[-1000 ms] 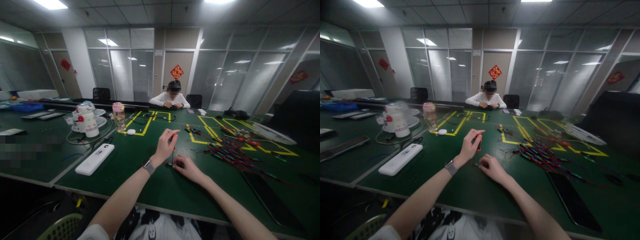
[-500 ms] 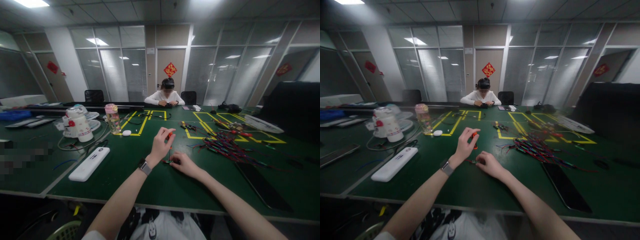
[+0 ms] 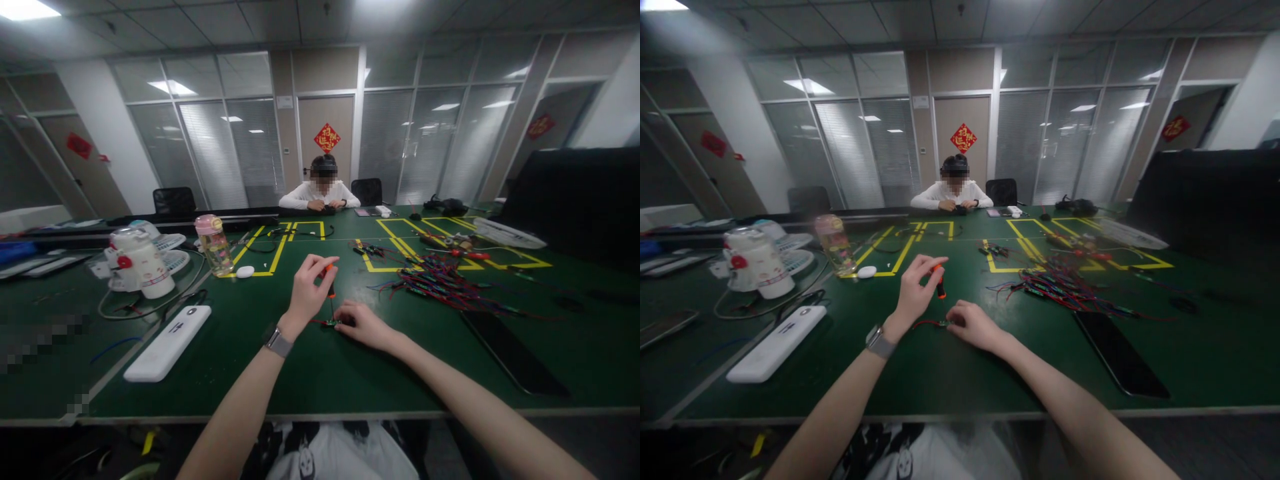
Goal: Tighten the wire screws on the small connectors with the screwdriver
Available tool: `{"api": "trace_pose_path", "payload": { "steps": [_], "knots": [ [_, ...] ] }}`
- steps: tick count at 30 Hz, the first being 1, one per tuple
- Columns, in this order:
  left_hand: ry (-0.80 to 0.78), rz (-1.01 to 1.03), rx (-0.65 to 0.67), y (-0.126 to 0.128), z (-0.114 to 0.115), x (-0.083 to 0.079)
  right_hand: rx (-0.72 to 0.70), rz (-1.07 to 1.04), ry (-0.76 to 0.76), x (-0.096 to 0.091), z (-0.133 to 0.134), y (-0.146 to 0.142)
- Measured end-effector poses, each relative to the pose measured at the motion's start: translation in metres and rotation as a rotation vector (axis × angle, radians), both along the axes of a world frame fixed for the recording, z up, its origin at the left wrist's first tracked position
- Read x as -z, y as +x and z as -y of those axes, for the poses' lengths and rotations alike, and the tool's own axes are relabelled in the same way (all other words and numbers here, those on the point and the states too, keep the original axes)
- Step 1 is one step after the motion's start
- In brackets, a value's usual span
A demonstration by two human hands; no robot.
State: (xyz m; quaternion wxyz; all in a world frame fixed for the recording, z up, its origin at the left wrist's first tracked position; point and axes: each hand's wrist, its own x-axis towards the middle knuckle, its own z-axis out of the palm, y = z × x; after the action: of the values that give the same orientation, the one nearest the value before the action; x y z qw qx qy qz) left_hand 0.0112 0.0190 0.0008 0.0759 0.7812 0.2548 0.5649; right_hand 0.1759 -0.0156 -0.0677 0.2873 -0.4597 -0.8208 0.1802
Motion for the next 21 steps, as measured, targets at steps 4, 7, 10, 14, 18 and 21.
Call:
{"api": "trace_pose_path", "payload": {
  "steps": [4, 7, 10, 14, 18, 21],
  "knots": [
    [0.003, -0.027, 0.044, 0.0014, 0.0010, 0.0014, -0.013, -0.008, 0.005, 0.0009, -0.0007, 0.0002],
    [0.027, -0.024, -0.009, 0.0042, 0.0004, 0.0041, -0.015, -0.005, 0.015, 0.0014, -0.0009, 0.0004],
    [0.077, 0.000, -0.103, 0.0061, 0.0006, 0.0066, -0.020, -0.014, 0.022, 0.0019, -0.0008, 0.0006],
    [0.098, -0.010, -0.102, 0.0062, 0.0044, 0.0068, -0.016, -0.020, 0.016, 0.0024, -0.0011, 0.0002],
    [0.080, -0.027, -0.003, 0.0073, 0.0080, 0.0053, -0.021, -0.025, 0.005, 0.0025, -0.0010, -0.0004],
    [0.105, -0.016, 0.004, 0.0093, 0.0077, 0.0060, -0.018, -0.022, 0.002, 0.0014, 0.0000, -0.0001]
  ]
}}
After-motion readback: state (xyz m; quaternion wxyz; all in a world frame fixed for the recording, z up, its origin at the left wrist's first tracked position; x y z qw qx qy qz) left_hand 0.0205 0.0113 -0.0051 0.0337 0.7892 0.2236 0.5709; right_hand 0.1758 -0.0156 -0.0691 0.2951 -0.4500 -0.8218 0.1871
